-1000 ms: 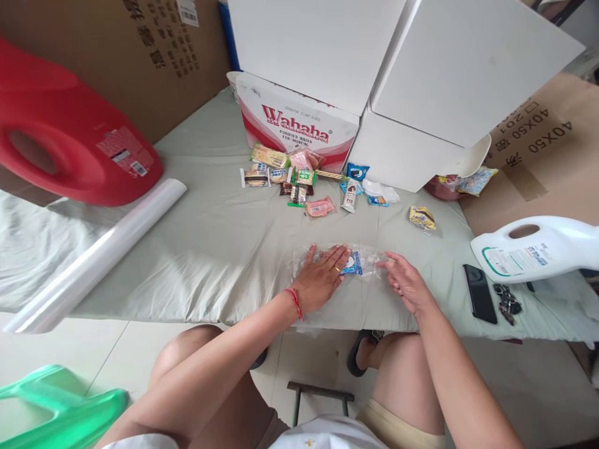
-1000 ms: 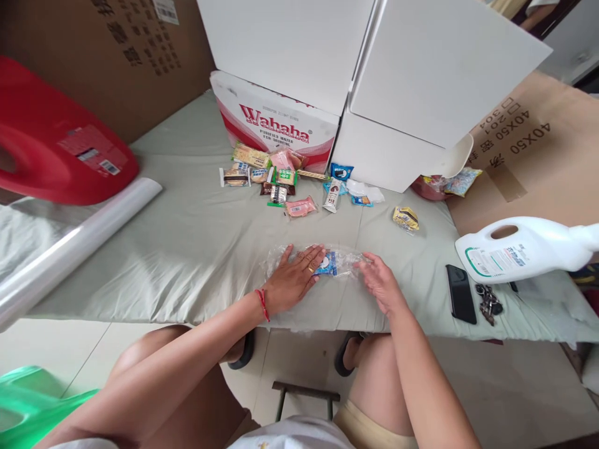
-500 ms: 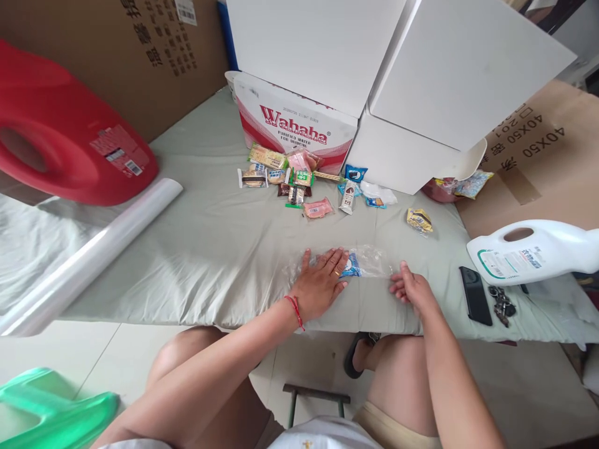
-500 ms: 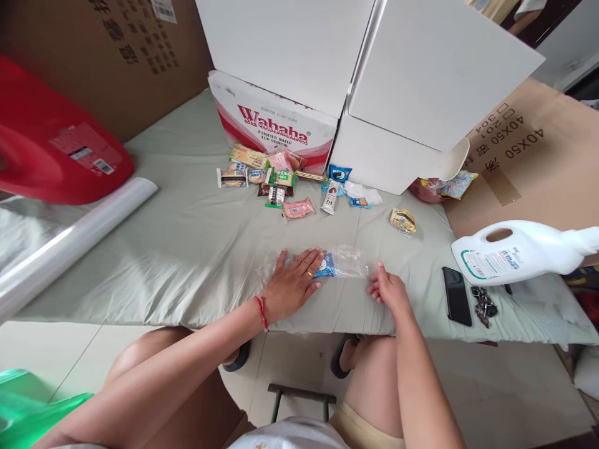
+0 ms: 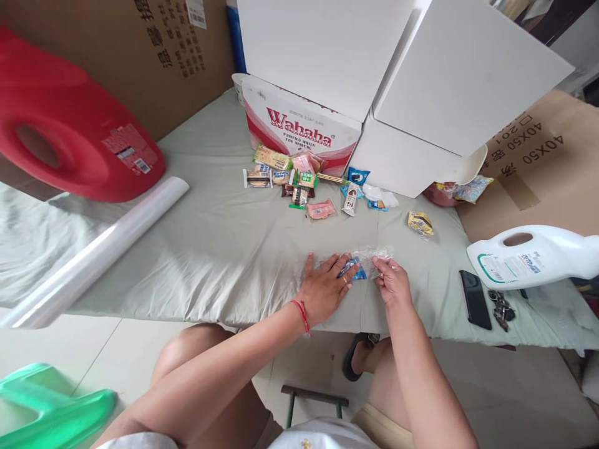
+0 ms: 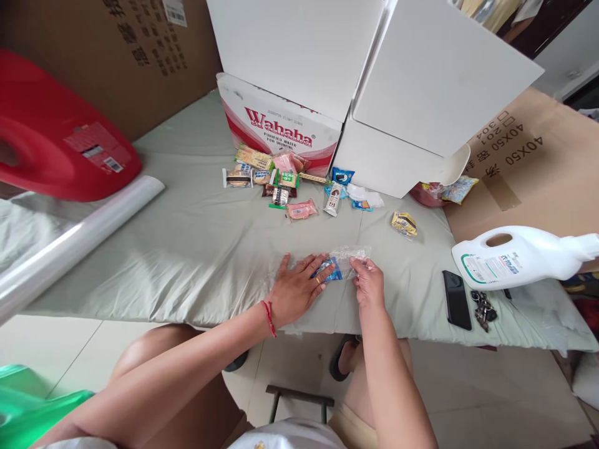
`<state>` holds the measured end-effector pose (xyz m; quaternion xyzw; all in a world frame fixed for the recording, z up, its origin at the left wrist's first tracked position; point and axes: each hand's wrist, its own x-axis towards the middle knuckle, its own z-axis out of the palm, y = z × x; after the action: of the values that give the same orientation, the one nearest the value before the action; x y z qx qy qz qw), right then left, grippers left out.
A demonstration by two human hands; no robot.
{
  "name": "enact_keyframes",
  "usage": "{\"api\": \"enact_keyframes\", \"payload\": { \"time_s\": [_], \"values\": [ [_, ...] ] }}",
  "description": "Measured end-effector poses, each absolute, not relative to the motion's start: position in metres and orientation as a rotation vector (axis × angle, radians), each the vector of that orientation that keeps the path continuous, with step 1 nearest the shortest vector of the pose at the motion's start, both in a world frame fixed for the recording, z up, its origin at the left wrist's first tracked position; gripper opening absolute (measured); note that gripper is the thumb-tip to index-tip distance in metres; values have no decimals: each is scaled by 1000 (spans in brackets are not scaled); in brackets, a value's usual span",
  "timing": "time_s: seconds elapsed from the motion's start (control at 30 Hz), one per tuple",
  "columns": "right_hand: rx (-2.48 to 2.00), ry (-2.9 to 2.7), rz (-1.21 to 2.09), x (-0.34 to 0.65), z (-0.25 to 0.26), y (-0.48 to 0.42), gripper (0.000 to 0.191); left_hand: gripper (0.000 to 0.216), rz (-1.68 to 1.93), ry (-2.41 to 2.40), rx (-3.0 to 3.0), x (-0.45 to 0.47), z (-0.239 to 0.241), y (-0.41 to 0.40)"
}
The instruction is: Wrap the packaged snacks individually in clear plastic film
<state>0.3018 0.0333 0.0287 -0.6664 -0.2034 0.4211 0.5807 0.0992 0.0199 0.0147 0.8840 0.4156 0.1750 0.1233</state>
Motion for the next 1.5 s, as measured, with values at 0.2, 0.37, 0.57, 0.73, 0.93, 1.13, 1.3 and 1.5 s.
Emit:
{"api": "enact_keyframes", "payload": {
  "time_s": [0.2,0.37,0.57,0.73,0.93,1.13,1.3,1.5],
  "values": [
    [-1595,-1082,454,265,35,25,20,48,480,1267,2523,106,18,19],
    [-1623,-1578,409,225,39,8,25,45,402,1144,2383,100,20,27],
    [-1584,-1649,266,218,26,5,32,43,491,831,2028,69,27,57],
    [-1600,-1891,105,222,17,-3,33,33,635,1373,1880,51,26,70],
    [-1633,-2127,-37,225,17,-26,37,45,324,1587,2133,51,34,52],
    [-1597,-2160,-27,231,9,-38,42,42,765,934,2291,58,31,46],
    [-1419,-2117,216,247,6,-49,32,43,647,739,2141,77,13,56],
    [-1515,-1866,327,289,12,-78,43,37,508,877,2177,86,12,61]
  ]
}}
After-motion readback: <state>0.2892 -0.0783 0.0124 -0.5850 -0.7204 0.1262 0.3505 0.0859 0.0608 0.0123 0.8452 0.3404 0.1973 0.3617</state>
